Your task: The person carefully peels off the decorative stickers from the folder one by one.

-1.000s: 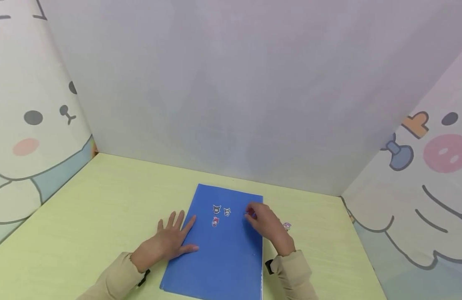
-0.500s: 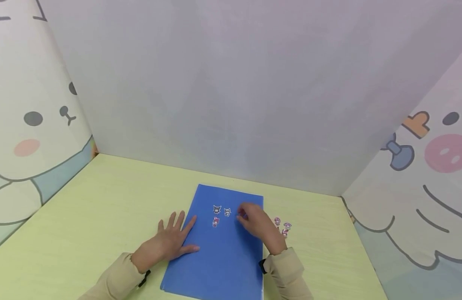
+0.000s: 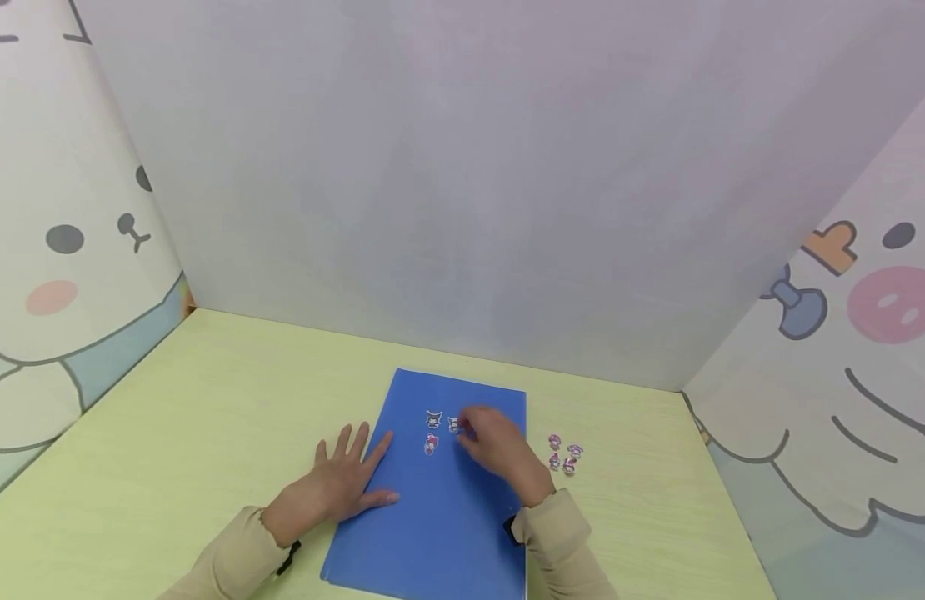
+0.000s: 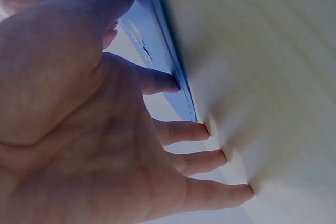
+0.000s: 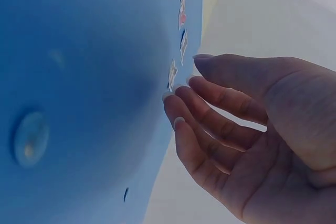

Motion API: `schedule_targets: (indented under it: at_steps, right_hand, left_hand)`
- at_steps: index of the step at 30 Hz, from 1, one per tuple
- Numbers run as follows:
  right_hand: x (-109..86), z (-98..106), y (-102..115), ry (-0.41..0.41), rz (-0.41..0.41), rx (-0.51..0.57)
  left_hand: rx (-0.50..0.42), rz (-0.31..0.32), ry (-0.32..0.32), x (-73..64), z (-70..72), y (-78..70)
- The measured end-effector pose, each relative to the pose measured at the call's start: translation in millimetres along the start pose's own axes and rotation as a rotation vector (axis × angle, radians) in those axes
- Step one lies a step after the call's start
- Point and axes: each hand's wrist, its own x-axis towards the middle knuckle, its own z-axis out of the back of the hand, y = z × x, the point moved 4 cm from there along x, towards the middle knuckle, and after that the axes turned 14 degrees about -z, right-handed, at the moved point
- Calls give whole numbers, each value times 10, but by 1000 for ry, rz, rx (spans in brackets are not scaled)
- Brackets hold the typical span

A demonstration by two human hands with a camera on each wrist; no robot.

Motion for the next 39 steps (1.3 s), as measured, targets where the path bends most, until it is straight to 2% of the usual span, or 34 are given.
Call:
schedule_targets:
  at_steps: [13,22,39]
  right_hand:
    - [41,-113,140,53,0,-7]
    - [63,-169,225,76,-9,-31]
    - [63,-253,294,142,-19,13]
  left_hand:
    - [2,6,24,-31,45,-13]
    - [-3,16,53,-63,192,-73]
    - [8,33,84,-46,183,-84]
